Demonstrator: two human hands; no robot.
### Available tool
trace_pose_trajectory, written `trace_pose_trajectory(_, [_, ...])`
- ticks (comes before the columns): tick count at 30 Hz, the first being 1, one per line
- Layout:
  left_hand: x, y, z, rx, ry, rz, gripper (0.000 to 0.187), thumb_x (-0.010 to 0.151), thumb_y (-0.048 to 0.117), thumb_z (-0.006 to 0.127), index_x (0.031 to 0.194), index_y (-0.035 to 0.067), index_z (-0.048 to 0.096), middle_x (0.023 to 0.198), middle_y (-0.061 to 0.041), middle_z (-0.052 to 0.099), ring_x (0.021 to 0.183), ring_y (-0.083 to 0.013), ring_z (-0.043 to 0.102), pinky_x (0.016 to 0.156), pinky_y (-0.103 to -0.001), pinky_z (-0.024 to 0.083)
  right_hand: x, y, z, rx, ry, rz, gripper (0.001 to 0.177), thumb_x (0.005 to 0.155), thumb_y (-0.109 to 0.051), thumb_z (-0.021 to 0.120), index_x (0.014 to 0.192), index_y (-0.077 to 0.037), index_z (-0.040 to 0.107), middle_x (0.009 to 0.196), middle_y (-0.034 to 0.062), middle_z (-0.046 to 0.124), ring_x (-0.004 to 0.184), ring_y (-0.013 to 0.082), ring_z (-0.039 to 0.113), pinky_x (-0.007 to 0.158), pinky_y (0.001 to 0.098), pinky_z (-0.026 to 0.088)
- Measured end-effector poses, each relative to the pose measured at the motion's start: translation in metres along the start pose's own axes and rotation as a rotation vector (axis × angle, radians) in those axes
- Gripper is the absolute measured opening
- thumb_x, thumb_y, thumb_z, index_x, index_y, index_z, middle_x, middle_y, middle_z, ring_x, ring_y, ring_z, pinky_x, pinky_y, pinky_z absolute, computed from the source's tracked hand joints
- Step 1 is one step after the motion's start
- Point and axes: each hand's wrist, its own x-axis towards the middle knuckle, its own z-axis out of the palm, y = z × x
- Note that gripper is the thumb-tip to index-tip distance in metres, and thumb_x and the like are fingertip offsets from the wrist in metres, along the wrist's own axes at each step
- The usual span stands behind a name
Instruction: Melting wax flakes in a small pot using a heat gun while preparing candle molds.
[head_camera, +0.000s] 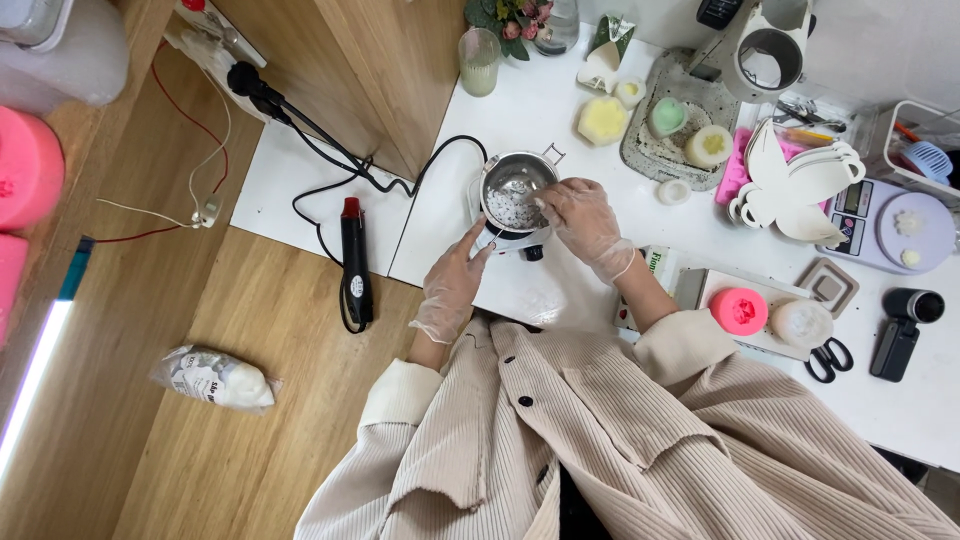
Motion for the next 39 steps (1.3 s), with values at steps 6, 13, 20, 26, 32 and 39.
trace_pose_trajectory(6, [0.001,-0.003,0.005,-0.007,0.020,0.038,0.058,0.098,0.050,0.059,0.153,0.040,0.043,0.106,-0.012,0.072,0.089,-0.0292,0.071,0.082,-0.042,0.055,0.003,-0.013,-0.026,-0.032,0.045,0.101,0.022,0.107,-0.023,0.056,0.116,-0.015,0.075,0.107,0.0010,0.073,0.110,0.0233,0.062,0.102,0.0413,0.040])
trace_pose_trajectory(13, [0.006,-0.008,0.004,-0.002,0.017,0.058,0.058,0.098,0.048,0.059,0.153,0.039,0.043,0.108,-0.013,0.072,0.090,-0.0309,0.070,0.081,-0.043,0.055,0.008,-0.001,-0.022,-0.041,0.007,0.110,0.022,0.108,-0.028,0.057,0.114,-0.018,0.075,0.107,-0.0004,0.074,0.110,0.0221,0.062,0.103,0.0417,0.040])
trace_pose_trajectory(20, [0.005,-0.014,0.004,-0.024,0.036,0.087,0.057,0.098,0.048,0.060,0.152,0.038,0.046,0.111,-0.015,0.073,0.094,-0.0325,0.071,0.082,-0.044,0.056,0.009,-0.004,-0.007,0.056,-0.050,0.085,0.025,0.106,-0.028,0.056,0.118,-0.018,0.075,0.106,0.0036,0.074,0.106,0.0258,0.063,0.103,0.0444,0.040])
trace_pose_trajectory(26, [0.006,-0.012,0.004,-0.021,0.014,0.087,0.056,0.098,0.048,0.059,0.152,0.038,0.046,0.114,-0.015,0.072,0.095,-0.0332,0.071,0.082,-0.044,0.055,0.016,-0.026,-0.010,0.195,-0.086,0.171,0.025,0.102,-0.024,0.058,0.119,-0.019,0.075,0.107,0.0055,0.074,0.104,0.0274,0.062,0.098,0.0442,0.041])
trace_pose_trajectory(32, [0.009,-0.013,0.002,-0.039,0.000,0.083,0.057,0.098,0.049,0.059,0.152,0.037,0.045,0.115,-0.015,0.072,0.095,-0.0325,0.070,0.083,-0.044,0.055,0.023,-0.032,0.012,0.386,-0.023,0.358,0.022,0.100,-0.026,0.062,0.114,-0.017,0.077,0.103,0.0070,0.073,0.102,0.0267,0.062,0.099,0.0427,0.044])
trace_pose_trajectory(39, [0.010,-0.019,0.005,-0.051,0.027,0.111,0.056,0.098,0.047,0.060,0.151,0.036,0.046,0.116,-0.015,0.072,0.095,-0.0337,0.070,0.082,-0.045,0.055,0.038,-0.023,0.008,0.364,-0.131,0.393,0.031,0.108,-0.030,0.052,0.105,-0.014,0.078,0.094,0.0063,0.076,0.101,0.0273,0.064,0.102,0.0420,0.042])
